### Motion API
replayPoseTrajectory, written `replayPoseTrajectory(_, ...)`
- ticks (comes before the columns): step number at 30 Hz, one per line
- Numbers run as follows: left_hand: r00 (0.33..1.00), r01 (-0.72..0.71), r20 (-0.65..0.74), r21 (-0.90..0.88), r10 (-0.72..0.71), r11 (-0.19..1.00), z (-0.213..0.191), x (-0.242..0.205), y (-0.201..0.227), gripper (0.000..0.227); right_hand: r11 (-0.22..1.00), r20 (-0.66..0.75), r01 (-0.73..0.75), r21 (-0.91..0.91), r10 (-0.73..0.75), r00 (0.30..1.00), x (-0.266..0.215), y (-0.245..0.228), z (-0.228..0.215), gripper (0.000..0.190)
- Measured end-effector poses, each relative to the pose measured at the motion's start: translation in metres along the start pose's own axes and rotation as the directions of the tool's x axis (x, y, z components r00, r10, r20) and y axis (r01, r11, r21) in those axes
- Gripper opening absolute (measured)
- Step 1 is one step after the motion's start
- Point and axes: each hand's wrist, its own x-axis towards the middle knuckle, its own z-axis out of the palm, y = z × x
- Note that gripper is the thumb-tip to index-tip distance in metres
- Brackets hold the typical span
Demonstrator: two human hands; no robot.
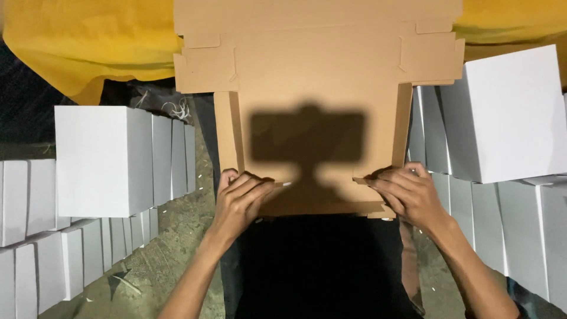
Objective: Folding and assembling cardboard boxes from flat templates by hand.
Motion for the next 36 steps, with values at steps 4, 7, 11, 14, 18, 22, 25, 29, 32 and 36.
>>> replayPoseTrajectory(4, 0.998, -0.002, -0.064, -0.029, 0.000, 1.000, -0.006, 0.009, 0.013, 0.014, 0.992, 0.006, 0.120, 0.032, -0.121, 0.993, 0.004, -0.003, -0.003, 0.021)
replayPoseTrajectory(7, 0.995, -0.076, -0.073, -0.023, 0.074, 0.997, -0.002, -0.003, 0.007, 0.014, 0.994, -0.050, 0.107, 0.004, -0.107, 0.993, -0.003, -0.009, -0.001, 0.024)
replayPoseTrajectory(11, 0.989, -0.101, 0.115, 0.088, 0.091, 0.991, -0.006, -0.029, -0.004, 0.052, 0.999, 0.065, 0.010, -0.048, -0.007, 0.998, -0.019, -0.023, -0.009, 0.022)
replayPoseTrajectory(14, 0.991, -0.060, 0.129, 0.166, 0.039, 0.984, 0.010, -0.054, -0.012, 0.062, 0.988, 0.202, -0.010, -0.151, 0.040, 0.979, -0.039, -0.019, -0.011, 0.050)
replayPoseTrajectory(18, 0.994, 0.081, -0.076, 0.011, -0.080, 0.997, 0.023, -0.057, 0.003, 0.058, 0.967, 0.005, -0.253, 0.007, 0.253, 0.968, -0.026, -0.039, 0.001, 0.040)
replayPoseTrajectory(22, 0.931, 0.248, -0.279, 0.009, -0.236, 0.969, 0.028, -0.028, 0.027, 0.042, 0.895, -0.141, -0.416, 0.163, 0.438, 0.888, -0.002, -0.053, 0.019, 0.010)
replayPoseTrajectory(25, 0.904, 0.283, -0.391, 0.245, -0.173, 0.927, 0.040, -0.026, 0.025, 0.038, 0.856, -0.334, -0.454, 0.248, 0.515, 0.790, -0.002, -0.047, 0.037, 0.051)
replayPoseTrajectory(29, 0.964, 0.047, -0.238, 0.603, 0.123, 0.796, 0.053, -0.046, 0.003, 0.030, 0.906, -0.263, -0.286, -0.312, 0.207, 0.942, -0.014, -0.046, 0.043, 0.020)
replayPoseTrajectory(32, 0.982, -0.034, -0.109, 0.706, 0.155, 0.708, 0.057, -0.047, 0.003, 0.027, 0.880, -0.119, -0.169, -0.445, 0.129, 0.985, -0.006, -0.045, 0.028, 0.024)
replayPoseTrajectory(36, 0.984, -0.134, -0.013, 0.586, 0.175, 0.799, 0.058, -0.019, 0.014, 0.013, 0.893, -0.011, -0.033, -0.450, 0.032, 0.999, -0.004, -0.031, 0.025, 0.008)
